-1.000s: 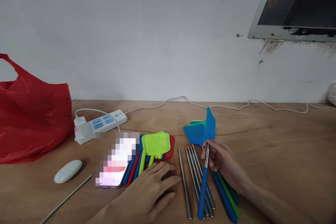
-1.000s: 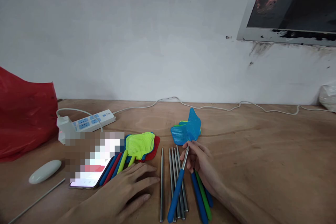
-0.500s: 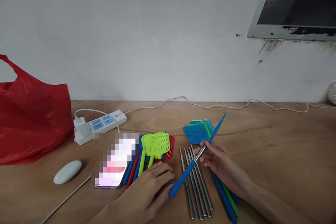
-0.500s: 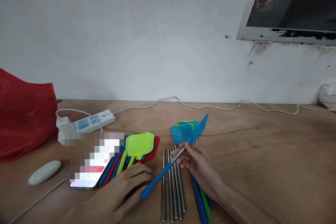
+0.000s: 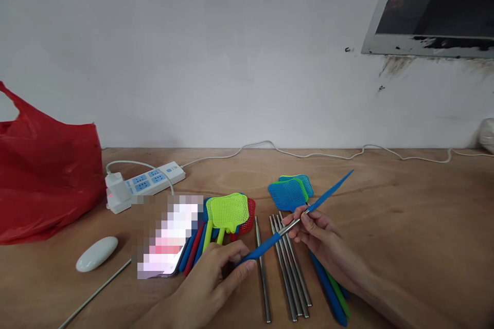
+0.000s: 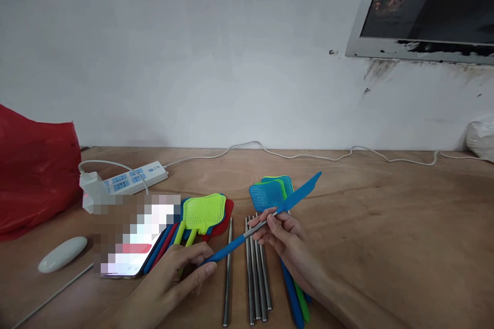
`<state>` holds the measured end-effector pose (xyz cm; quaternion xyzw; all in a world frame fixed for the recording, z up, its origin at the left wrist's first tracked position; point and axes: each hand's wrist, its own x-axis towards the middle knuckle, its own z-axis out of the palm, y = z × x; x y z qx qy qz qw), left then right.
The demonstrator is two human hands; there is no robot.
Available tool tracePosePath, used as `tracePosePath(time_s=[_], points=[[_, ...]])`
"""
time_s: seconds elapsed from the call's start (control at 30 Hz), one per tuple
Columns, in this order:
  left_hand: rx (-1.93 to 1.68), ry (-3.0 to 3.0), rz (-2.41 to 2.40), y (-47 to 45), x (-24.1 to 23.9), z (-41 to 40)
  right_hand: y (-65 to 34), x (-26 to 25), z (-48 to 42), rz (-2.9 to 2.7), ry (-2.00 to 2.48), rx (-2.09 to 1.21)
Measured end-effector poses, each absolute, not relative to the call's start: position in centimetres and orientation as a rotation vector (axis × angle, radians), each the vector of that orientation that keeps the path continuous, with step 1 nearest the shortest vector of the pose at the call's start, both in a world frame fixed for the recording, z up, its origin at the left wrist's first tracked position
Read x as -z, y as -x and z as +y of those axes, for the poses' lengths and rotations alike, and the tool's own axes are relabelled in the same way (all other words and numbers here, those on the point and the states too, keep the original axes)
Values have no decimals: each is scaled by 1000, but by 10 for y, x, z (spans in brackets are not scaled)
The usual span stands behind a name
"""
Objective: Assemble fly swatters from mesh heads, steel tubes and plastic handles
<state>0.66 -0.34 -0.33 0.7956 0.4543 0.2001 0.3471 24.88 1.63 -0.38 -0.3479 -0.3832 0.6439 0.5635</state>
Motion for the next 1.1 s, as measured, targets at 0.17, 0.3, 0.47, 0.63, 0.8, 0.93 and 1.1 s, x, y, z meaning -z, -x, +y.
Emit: tracePosePath(time_s=[0.17, 0.3, 0.47, 0.63, 0.8, 0.93, 1.1], points=[[-482, -1987, 1083, -8, -1, -6, -244, 5, 14, -871, 796, -1491], [-459, -2045, 1080, -8, -4, -6, -241, 9, 13, -840, 805, -1484], [-426, -2190, 1193, -7, 0, -6, -240, 12, 14, -815, 827, -1457], [-451, -2244, 1234, -9, 6, -6, -239, 8, 13, -824, 872, -1552], [-384, -2299, 1235, -10, 8, -8, -236, 11, 10, -858, 842, -1549], [-284, -2374, 1278, -11, 8, -10, -233, 11, 8, -849, 808, -1520], [-228, -2382, 1267, -12, 7, -12, -233, 10, 6, -843, 770, -1522]])
